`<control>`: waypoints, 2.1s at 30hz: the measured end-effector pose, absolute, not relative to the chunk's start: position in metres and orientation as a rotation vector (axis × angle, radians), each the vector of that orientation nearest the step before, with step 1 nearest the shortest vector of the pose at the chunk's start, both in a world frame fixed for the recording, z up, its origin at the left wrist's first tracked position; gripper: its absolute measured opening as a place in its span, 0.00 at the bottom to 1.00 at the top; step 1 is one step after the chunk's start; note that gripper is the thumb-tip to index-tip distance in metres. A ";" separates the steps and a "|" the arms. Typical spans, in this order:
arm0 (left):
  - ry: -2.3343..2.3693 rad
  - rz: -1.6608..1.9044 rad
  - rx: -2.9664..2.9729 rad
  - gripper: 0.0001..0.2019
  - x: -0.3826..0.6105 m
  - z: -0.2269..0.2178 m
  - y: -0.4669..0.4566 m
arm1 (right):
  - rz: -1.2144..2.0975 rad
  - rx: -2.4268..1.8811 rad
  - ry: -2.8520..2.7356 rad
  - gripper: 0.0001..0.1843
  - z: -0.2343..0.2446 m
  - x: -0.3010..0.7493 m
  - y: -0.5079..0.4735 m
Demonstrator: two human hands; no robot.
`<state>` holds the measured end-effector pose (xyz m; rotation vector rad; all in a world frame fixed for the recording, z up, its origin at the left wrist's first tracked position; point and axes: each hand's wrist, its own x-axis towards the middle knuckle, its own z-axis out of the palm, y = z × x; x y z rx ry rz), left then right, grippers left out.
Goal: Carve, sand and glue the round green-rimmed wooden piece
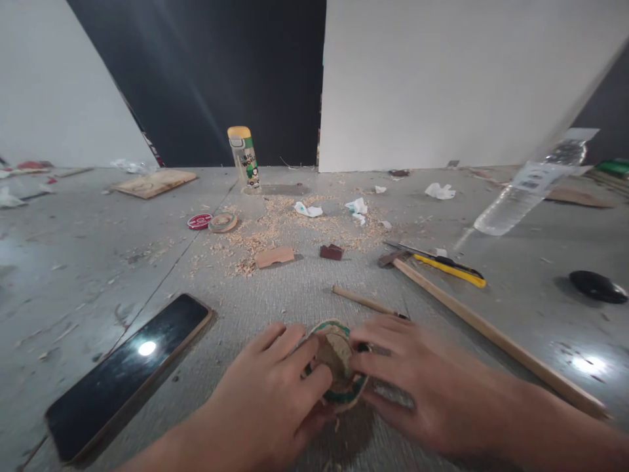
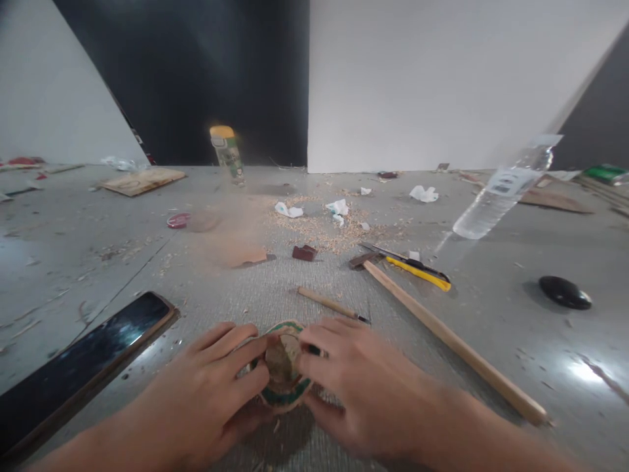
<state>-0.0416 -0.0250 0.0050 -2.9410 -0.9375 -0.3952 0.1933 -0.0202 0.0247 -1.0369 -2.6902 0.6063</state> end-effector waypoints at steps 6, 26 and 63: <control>-0.873 -0.426 -2.847 0.15 -0.039 0.004 -0.025 | 0.123 -0.783 -2.770 0.06 -0.001 0.204 -0.024; -0.783 -0.499 -2.801 0.11 -0.046 -0.014 -0.031 | 0.062 -0.654 -2.612 0.13 -0.015 0.207 -0.021; -0.874 -0.345 -3.106 0.17 -0.057 -0.010 -0.026 | 0.200 -0.764 -2.553 0.18 -0.011 0.208 -0.031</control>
